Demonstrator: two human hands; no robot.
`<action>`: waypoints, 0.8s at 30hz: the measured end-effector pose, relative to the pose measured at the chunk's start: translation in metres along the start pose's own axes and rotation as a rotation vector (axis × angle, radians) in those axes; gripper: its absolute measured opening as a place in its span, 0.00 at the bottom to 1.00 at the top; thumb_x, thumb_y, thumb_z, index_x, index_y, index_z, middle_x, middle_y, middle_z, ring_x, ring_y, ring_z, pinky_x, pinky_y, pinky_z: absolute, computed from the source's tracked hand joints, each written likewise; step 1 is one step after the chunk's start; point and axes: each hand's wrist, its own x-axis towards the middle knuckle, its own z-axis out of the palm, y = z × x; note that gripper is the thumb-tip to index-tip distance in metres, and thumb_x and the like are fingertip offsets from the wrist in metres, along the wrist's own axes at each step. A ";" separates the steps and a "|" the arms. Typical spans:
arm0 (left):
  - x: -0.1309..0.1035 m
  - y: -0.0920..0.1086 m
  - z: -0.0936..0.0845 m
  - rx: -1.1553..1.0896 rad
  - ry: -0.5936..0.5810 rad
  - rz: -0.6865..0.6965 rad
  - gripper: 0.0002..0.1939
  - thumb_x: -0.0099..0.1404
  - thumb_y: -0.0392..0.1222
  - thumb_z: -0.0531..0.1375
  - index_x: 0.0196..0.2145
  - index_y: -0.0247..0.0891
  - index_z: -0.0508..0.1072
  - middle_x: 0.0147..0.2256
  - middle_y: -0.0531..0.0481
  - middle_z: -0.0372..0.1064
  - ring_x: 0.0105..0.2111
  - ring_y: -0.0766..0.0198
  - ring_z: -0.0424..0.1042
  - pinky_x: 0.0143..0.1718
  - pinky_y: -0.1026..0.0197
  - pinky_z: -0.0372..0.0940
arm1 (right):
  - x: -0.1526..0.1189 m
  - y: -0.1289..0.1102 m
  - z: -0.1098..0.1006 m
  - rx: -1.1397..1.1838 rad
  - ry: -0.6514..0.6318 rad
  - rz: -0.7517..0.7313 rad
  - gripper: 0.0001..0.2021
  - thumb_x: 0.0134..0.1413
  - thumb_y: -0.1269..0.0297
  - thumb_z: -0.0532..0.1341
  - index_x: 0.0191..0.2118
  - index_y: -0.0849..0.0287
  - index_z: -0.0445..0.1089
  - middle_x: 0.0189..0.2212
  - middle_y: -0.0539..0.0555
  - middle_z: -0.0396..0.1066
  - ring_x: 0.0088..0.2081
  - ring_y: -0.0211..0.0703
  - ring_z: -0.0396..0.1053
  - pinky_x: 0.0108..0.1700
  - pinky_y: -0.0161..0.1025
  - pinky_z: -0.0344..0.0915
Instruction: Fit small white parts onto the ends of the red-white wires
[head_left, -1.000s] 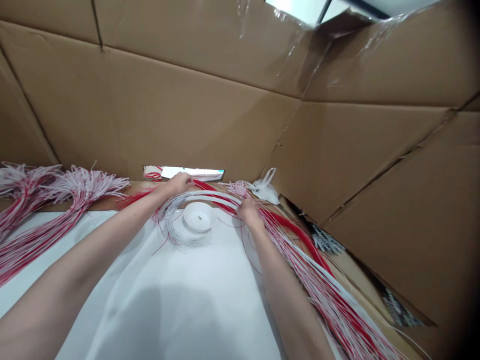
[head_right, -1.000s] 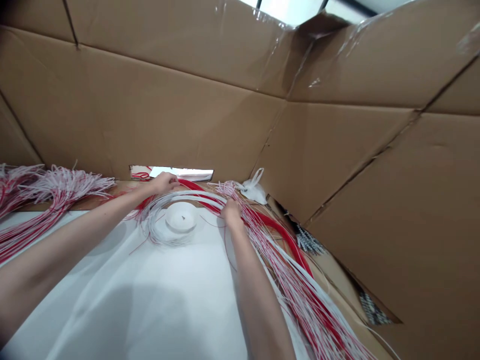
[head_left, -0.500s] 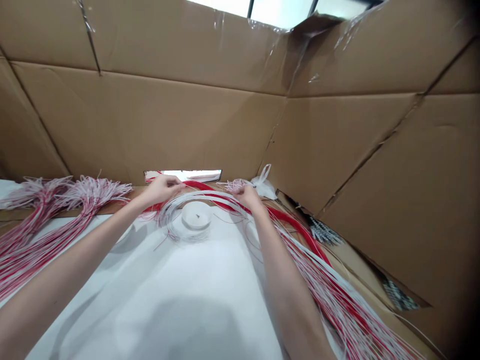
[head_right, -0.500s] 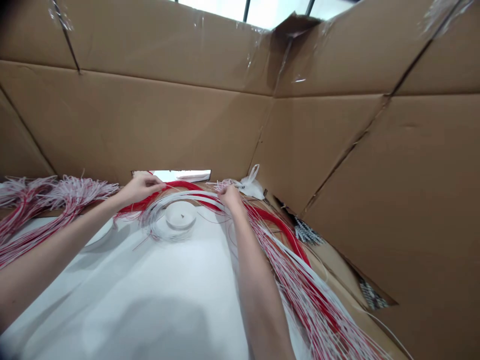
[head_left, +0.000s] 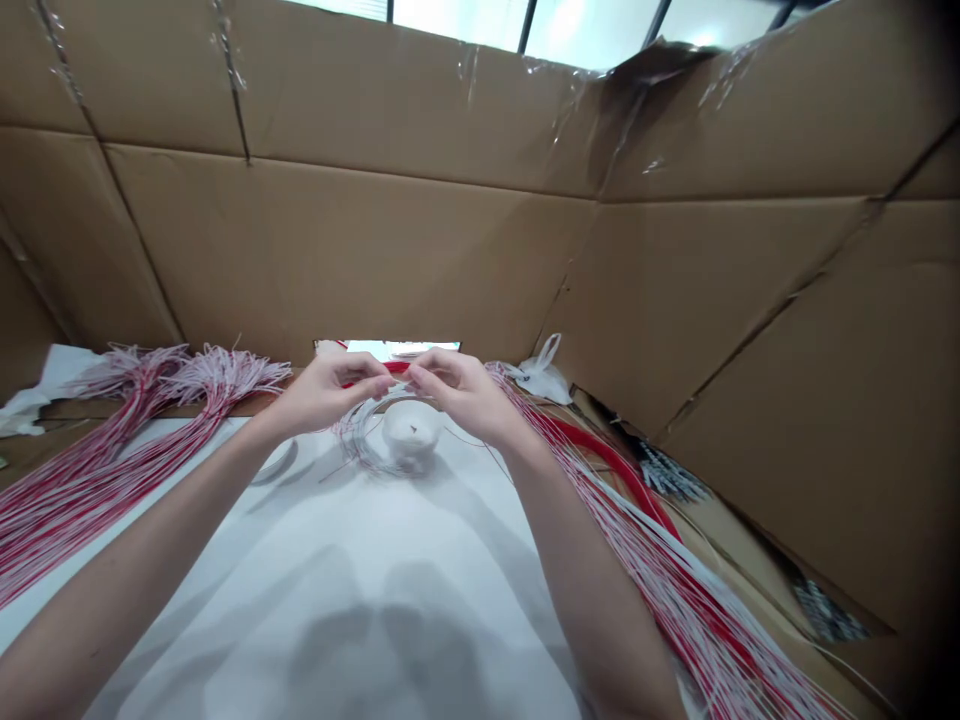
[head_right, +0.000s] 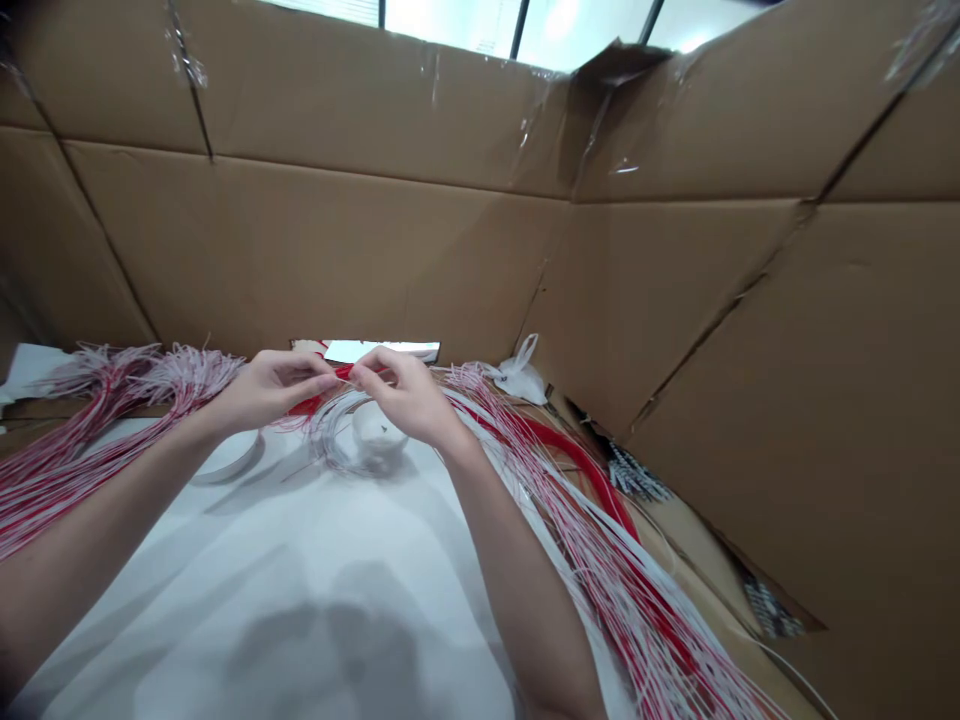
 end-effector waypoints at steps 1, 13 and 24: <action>-0.002 0.003 -0.002 -0.004 0.024 0.004 0.15 0.65 0.51 0.61 0.34 0.35 0.76 0.30 0.49 0.69 0.29 0.66 0.67 0.30 0.63 0.62 | -0.001 -0.002 0.000 0.042 -0.020 0.028 0.12 0.62 0.55 0.57 0.34 0.58 0.67 0.36 0.52 0.72 0.33 0.36 0.70 0.34 0.33 0.67; -0.048 0.001 -0.035 0.042 -0.150 -0.241 0.15 0.66 0.52 0.59 0.32 0.36 0.71 0.30 0.51 0.68 0.28 0.68 0.65 0.28 0.67 0.61 | -0.015 -0.014 -0.044 -0.148 0.509 0.006 0.08 0.56 0.61 0.61 0.33 0.61 0.72 0.21 0.47 0.63 0.22 0.31 0.58 0.23 0.30 0.53; -0.073 0.007 -0.070 0.035 -0.108 -0.397 0.17 0.64 0.55 0.60 0.31 0.37 0.75 0.27 0.49 0.68 0.25 0.68 0.62 0.25 0.66 0.57 | -0.026 0.016 -0.106 -0.685 1.128 -0.022 0.11 0.46 0.70 0.58 0.30 0.66 0.78 0.20 0.55 0.70 0.21 0.36 0.60 0.24 0.36 0.51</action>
